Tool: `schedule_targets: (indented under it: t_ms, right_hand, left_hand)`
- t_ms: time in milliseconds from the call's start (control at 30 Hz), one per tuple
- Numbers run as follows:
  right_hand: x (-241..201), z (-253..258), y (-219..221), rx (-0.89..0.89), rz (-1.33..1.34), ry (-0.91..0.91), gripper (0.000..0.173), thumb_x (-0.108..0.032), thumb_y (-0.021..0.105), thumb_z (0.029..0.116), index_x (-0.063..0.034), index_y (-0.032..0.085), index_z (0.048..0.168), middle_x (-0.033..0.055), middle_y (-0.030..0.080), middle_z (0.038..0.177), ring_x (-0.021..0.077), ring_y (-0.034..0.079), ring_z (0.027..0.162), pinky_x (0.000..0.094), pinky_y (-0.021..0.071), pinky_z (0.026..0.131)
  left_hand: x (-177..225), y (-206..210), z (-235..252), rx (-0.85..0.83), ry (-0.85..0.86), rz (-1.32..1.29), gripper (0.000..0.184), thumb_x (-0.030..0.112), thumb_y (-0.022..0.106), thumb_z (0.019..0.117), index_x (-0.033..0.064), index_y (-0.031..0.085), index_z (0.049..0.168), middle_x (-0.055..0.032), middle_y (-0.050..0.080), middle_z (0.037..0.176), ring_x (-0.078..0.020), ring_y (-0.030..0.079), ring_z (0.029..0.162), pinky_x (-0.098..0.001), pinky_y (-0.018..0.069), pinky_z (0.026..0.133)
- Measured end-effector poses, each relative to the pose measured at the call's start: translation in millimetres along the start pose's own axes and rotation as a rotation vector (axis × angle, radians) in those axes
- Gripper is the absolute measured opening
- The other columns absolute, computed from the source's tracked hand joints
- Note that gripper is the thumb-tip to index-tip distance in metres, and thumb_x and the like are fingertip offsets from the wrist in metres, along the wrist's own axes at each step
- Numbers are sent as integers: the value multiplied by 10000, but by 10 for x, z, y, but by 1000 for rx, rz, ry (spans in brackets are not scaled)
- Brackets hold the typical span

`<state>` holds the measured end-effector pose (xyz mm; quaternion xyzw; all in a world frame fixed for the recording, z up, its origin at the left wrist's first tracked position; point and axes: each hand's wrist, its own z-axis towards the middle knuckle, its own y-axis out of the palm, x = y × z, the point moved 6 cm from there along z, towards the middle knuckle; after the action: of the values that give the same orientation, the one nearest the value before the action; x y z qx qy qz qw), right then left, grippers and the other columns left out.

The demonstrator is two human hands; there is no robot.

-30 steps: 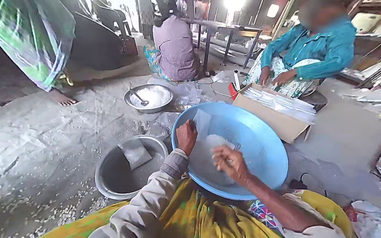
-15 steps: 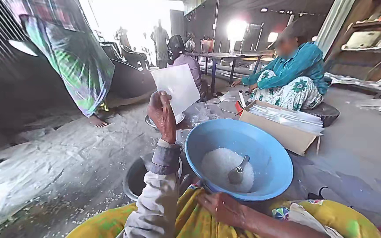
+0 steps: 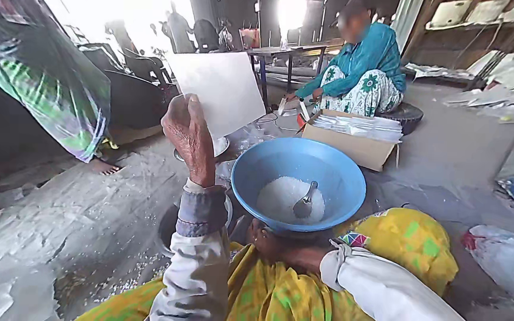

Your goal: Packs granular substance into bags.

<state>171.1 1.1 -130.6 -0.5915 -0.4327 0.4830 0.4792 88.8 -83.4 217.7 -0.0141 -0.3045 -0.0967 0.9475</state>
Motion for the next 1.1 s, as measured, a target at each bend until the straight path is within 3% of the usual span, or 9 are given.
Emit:
schedule_targets:
  t_ms: [100, 233, 300, 467, 633, 767, 867, 967, 1100]
  right_hand:
    - [175, 2, -33, 99, 255, 144, 482, -36, 513, 1002, 48, 459, 1473, 283, 422, 1542, 393, 439, 1434, 521, 385, 1169]
    - [-116, -276, -490, 181, 389, 138, 419, 1, 450, 1038, 116, 487, 1438, 331, 481, 1484, 440, 487, 1390, 533, 384, 1154]
    - [-204, -292, -608, 252, 385, 60, 383, 15, 501, 1001, 122, 544, 1366, 335, 538, 1406, 446, 550, 1316, 539, 442, 1102]
    - [-309, -69, -862, 325, 518, 105, 362, 40, 389, 1047, 127, 555, 1357, 316, 570, 1385, 410, 558, 1320, 492, 418, 1130]
    - [-577, -78, -806, 288, 543, -235, 390, 33, 535, 989, 131, 565, 1366, 320, 518, 1459, 409, 539, 1354, 470, 416, 1151]
    - [-972, -257, -866, -120, 228, -371, 447, -86, 526, 1046, 9, 511, 1482, 281, 537, 1466, 440, 563, 1315, 570, 417, 1102]
    - [-832, -272, -916, -231, 92, -426, 293, -91, 588, 1021, 56, 654, 1265, 299, 659, 1223, 482, 629, 1153, 639, 463, 977]
    - [-409, -347, -1360, -253, 89, -263, 256, -131, 611, 1017, 100, 679, 1104, 300, 669, 1097, 461, 639, 1075, 626, 467, 917]
    - [281, -492, -1766, -135, 366, -99, 251, -133, 585, 1041, 99, 680, 1042, 203, 672, 851, 268, 645, 720, 439, 537, 715]
  left_hand:
    - [56, -14, -45, -38, 28, -28, 280, 195, 450, 1094, -20, 627, 1060, -32, 575, 854, -17, 544, 765, -211, 460, 734]
    - [51, -54, 133, 62, 0, -52, 243, 175, 498, 1051, 10, 662, 982, 81, 558, 780, 75, 511, 700, -161, 438, 703]
    - [62, -155, 175, 94, 18, 4, 275, 176, 484, 1057, -19, 667, 993, 32, 587, 800, 40, 533, 739, -192, 447, 737]
    - [-67, -412, 217, 132, -4, 215, 320, 171, 468, 1057, -74, 671, 1088, -117, 685, 945, -78, 615, 881, -283, 475, 855]
    - [-305, -354, 203, -67, -233, 412, 390, 215, 471, 1068, -87, 661, 1224, -308, 671, 1190, -402, 637, 1163, -563, 447, 1023]
    - [-335, 241, -35, -430, -259, 546, 329, 131, 478, 1068, -98, 662, 1215, -336, 669, 1201, -501, 622, 1198, -672, 441, 1023]
    - [-421, 711, -376, -673, -199, 634, 331, 151, 472, 1083, -98, 682, 1142, -337, 688, 1127, -522, 642, 1145, -700, 445, 968]
    - [-499, 1029, -526, -794, -114, 655, 339, 153, 458, 1093, -113, 667, 1122, -363, 673, 1101, -552, 635, 1120, -721, 448, 941]
    - [-673, 1277, -520, -1032, -41, 812, 326, 118, 491, 1066, -151, 622, 1196, -393, 625, 1228, -576, 582, 1216, -725, 424, 986]
